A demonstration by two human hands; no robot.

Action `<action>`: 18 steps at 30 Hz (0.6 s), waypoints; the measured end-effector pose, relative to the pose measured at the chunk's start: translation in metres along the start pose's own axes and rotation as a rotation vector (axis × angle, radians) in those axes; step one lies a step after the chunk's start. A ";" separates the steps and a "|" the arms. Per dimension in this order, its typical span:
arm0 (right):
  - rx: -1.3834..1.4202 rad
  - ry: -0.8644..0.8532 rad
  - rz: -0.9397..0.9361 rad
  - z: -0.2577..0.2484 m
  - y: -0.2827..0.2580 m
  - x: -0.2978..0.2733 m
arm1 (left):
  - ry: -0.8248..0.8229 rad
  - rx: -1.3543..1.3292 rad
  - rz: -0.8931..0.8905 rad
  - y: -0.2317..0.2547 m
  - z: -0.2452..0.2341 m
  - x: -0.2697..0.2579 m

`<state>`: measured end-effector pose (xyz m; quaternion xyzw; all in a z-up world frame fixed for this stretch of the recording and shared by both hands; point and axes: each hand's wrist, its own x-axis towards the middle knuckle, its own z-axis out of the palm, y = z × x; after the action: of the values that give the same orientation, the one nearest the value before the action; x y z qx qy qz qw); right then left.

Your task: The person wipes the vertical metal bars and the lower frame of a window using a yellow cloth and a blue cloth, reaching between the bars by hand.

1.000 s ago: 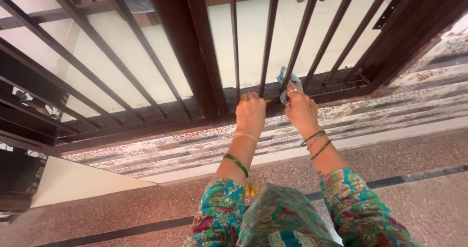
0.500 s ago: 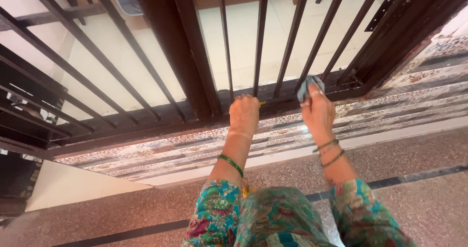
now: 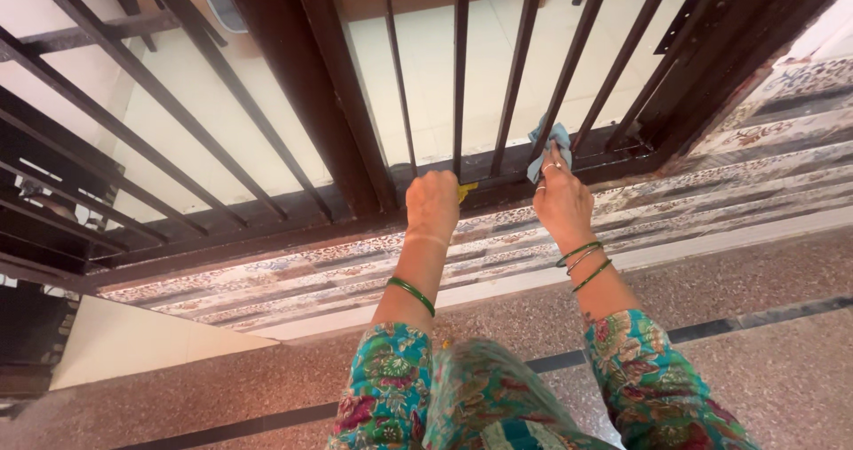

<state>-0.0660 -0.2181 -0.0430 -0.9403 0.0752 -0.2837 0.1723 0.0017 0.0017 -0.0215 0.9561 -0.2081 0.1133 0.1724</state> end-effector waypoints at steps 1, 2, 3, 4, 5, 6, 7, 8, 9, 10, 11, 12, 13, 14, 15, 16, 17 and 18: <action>-0.026 0.012 -0.007 0.001 0.002 -0.002 | 0.012 0.003 0.003 -0.001 0.003 0.000; -0.052 0.024 -0.015 0.002 0.004 -0.005 | 0.024 0.005 0.007 -0.001 0.005 0.000; -0.029 0.005 0.051 0.004 0.007 -0.008 | 0.020 0.000 0.007 -0.001 0.006 0.000; -0.006 -0.015 0.117 0.006 0.010 -0.012 | 0.017 -0.004 0.008 -0.001 0.006 0.000; 0.021 -0.036 0.181 0.008 0.013 -0.017 | 0.014 -0.007 0.007 -0.002 0.005 -0.001; 0.006 -0.033 0.207 0.009 0.018 -0.025 | 0.011 -0.011 0.004 -0.002 0.003 -0.001; -0.007 -0.031 0.231 0.007 0.023 -0.034 | 0.009 -0.015 -0.001 -0.001 0.002 -0.002; -0.021 -0.029 0.255 0.005 0.029 -0.036 | 0.006 -0.020 -0.006 0.000 -0.001 -0.001; -0.026 -0.007 0.307 0.002 0.034 -0.034 | -0.003 -0.018 -0.005 0.000 -0.003 0.000; -0.031 0.016 0.359 -0.002 0.039 -0.029 | -0.013 -0.016 -0.004 -0.001 -0.005 0.001; -0.041 0.035 0.415 -0.006 0.042 -0.028 | -0.028 -0.018 -0.001 0.001 -0.005 0.000; 0.035 0.062 0.413 -0.011 0.042 -0.023 | -0.033 -0.015 -0.009 0.002 -0.005 0.000; 0.111 0.093 0.409 -0.017 0.042 -0.012 | -0.036 -0.013 -0.015 0.001 -0.006 0.003; 0.188 0.124 0.405 -0.025 0.041 -0.001 | -0.038 -0.010 -0.021 0.001 -0.007 0.005; 0.166 0.023 0.388 -0.033 0.038 0.009 | -0.041 -0.012 -0.030 0.002 -0.007 0.006; 0.144 -0.078 0.372 -0.038 0.034 0.018 | -0.045 -0.014 -0.038 0.002 -0.009 0.007; 0.125 -0.181 0.356 -0.042 0.029 0.022 | -0.050 -0.015 -0.048 0.002 -0.010 0.007; 0.123 -0.145 0.291 -0.045 0.025 0.022 | -0.064 -0.025 -0.059 0.002 -0.012 0.006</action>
<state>-0.0744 -0.2589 -0.0056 -0.9251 0.1806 -0.1913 0.2739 0.0047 0.0021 -0.0078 0.9627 -0.1865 0.0748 0.1810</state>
